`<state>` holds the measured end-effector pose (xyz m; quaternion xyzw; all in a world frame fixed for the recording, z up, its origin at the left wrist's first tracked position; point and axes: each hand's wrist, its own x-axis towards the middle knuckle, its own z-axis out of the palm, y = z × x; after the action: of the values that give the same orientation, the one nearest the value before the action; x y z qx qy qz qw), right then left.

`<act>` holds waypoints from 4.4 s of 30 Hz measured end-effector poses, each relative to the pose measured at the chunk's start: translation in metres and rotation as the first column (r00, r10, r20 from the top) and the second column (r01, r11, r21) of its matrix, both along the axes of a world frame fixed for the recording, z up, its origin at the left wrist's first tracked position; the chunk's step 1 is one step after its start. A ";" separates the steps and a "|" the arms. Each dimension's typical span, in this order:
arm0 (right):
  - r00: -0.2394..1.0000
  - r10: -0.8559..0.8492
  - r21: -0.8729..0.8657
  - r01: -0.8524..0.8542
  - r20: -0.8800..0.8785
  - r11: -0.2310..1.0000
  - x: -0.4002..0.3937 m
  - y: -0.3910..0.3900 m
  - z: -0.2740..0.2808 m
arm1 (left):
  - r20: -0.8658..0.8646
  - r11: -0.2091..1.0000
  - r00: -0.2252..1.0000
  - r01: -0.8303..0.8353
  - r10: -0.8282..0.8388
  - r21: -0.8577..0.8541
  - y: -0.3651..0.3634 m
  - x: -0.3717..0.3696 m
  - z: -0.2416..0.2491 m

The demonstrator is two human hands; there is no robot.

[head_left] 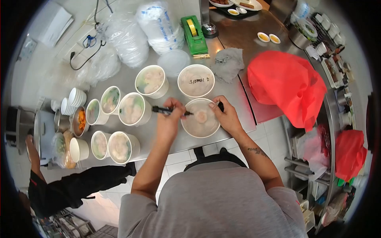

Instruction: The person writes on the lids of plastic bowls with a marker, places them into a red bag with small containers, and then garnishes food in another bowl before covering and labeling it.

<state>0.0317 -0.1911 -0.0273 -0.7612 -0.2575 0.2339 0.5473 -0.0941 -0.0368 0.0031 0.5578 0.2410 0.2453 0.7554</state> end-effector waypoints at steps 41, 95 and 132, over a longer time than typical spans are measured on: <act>0.998 0.006 0.093 -0.012 0.063 0.996 0.001 0.001 -0.013 | -0.169 0.922 0.967 -0.118 0.191 0.369 -0.052 -0.005 -0.004; 1.000 -0.008 0.124 0.004 0.027 0.992 0.006 -0.001 -0.026 | -0.141 0.916 0.972 -0.120 0.187 0.382 -0.073 0.033 -0.011; 0.892 0.162 -0.126 -0.120 0.422 0.985 0.005 0.240 0.000 | -0.085 0.919 0.986 -0.103 0.146 0.380 0.231 0.018 -0.010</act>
<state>0.0369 0.0491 -0.0277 -0.7988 -0.4148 0.1114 0.4212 -0.0763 0.1947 -0.0073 0.6880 0.2668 0.3027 0.6031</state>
